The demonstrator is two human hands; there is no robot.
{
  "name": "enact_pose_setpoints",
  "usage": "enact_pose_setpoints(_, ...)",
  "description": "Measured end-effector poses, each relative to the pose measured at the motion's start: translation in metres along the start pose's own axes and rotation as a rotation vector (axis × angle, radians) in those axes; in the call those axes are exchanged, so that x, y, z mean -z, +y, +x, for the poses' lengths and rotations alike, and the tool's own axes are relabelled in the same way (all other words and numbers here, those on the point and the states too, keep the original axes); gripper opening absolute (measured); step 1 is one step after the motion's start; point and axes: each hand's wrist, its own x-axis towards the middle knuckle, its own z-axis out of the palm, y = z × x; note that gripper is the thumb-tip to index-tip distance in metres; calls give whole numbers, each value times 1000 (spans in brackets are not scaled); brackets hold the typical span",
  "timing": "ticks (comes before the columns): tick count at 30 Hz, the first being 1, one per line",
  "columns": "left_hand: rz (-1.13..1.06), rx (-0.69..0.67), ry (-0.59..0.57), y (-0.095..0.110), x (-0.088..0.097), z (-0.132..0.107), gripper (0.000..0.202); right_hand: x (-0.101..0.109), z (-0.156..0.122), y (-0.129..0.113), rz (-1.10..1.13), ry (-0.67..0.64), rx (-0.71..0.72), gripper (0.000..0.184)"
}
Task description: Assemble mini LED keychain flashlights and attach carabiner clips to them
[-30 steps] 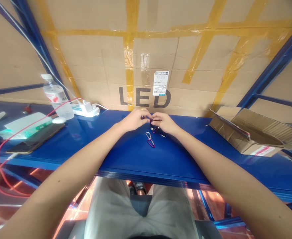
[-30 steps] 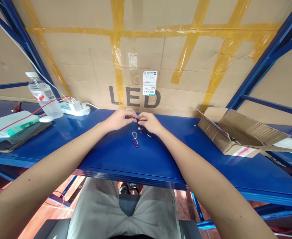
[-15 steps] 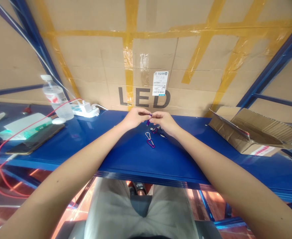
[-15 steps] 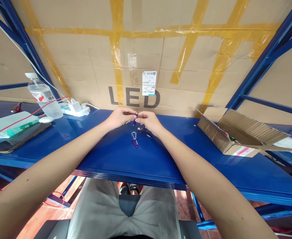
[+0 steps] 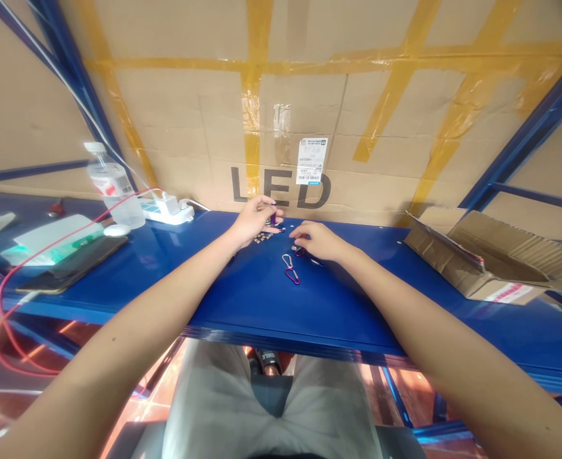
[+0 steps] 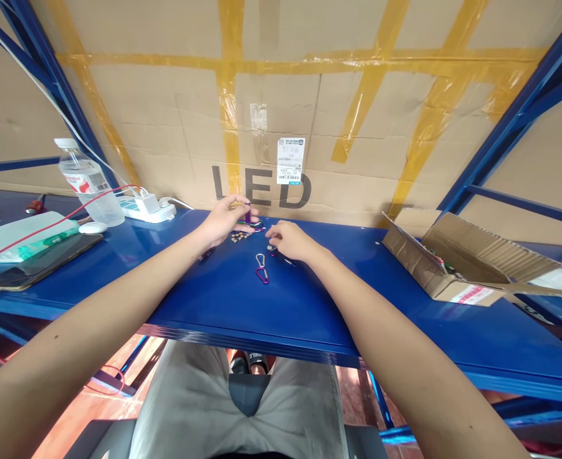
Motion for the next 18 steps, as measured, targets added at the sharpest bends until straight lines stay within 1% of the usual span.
enact_pose_setpoints(2,-41,7,-12,-1,3,1,10,0,0,1,-60,-77,72,21)
enact_pose_setpoints(4,-70,12,-16,-3,3,2,11,-2,-1,-1,-110,-123,109,23)
enact_pose_setpoints(8,-93,8,-34,-4,2,2,15,-6,-3,-7,-155,-132,99,23)
enact_pose_setpoints(12,-74,15,-49,-6,1,2,9,-8,-5,-9,-71,-116,47,18)
enact_pose_setpoints(14,-61,18,-59,-6,0,2,6,-7,-4,-8,-3,-72,11,13)
enact_pose_setpoints(18,-43,19,-73,-5,-2,0,6,-1,0,-7,258,36,-75,6)
